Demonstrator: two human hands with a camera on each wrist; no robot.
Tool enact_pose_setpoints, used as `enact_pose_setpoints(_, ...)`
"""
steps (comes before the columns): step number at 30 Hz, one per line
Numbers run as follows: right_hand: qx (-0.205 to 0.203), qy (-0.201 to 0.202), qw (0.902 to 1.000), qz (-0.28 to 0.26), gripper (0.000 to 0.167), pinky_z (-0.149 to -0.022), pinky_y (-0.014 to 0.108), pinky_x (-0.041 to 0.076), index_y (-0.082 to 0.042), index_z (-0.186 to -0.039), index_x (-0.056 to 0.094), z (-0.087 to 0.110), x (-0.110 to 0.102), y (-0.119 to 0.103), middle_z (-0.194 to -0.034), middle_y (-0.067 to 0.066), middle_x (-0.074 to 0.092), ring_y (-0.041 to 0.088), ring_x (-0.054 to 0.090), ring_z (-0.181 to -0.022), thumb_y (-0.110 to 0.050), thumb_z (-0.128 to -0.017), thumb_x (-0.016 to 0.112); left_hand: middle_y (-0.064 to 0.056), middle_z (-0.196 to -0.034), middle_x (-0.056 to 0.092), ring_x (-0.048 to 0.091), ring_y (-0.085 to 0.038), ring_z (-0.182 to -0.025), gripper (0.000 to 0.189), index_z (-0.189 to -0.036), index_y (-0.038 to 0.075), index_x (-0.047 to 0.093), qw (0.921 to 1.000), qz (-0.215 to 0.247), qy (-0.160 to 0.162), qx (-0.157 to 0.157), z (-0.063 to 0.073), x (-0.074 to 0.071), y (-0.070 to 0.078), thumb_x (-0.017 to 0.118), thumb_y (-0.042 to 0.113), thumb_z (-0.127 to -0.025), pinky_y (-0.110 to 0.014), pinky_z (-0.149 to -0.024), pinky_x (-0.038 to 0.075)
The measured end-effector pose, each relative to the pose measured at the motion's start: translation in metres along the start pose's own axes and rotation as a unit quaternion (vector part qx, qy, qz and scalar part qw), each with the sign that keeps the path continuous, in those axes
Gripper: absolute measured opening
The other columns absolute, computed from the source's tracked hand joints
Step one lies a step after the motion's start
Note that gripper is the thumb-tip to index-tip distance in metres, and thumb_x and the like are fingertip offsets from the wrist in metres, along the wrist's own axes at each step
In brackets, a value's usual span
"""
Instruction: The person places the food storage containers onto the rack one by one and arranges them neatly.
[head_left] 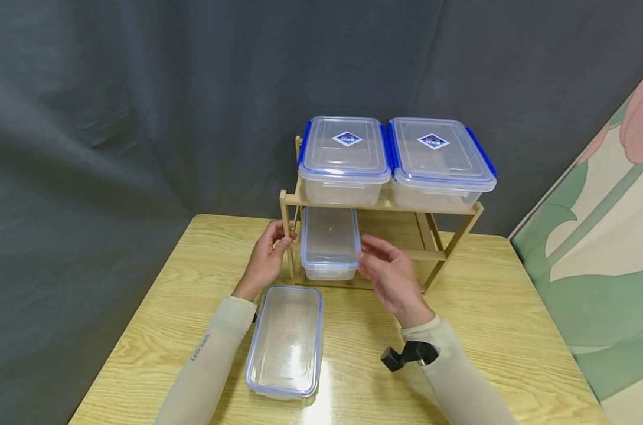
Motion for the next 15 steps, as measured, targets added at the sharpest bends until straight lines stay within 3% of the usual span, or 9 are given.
enact_pose_setpoints(15, 0.005, 0.046, 0.9987, -0.02, 0.047, -0.074, 0.015, 0.057, 0.007, -0.145, 0.051, -0.017, 0.007, 0.001, -0.115, 0.005, 0.061, 0.009, 0.064, -0.082, 0.011, -0.099, 0.059, -0.024, -0.124, 0.067, 0.064, -0.029, -0.119, 0.025, -0.134, 0.008, 0.058, 1.0, 0.006, 0.003, -0.003, -0.001, 0.001, -0.002, 0.052, 0.01, -0.11, -0.054, -0.107, 0.052)
Point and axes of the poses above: each hand's wrist, its own z-axis away from the middle knuckle, its own x-axis out of the palm, y = z × x, the point moved 7 cm from there along -z, towards the middle knuckle
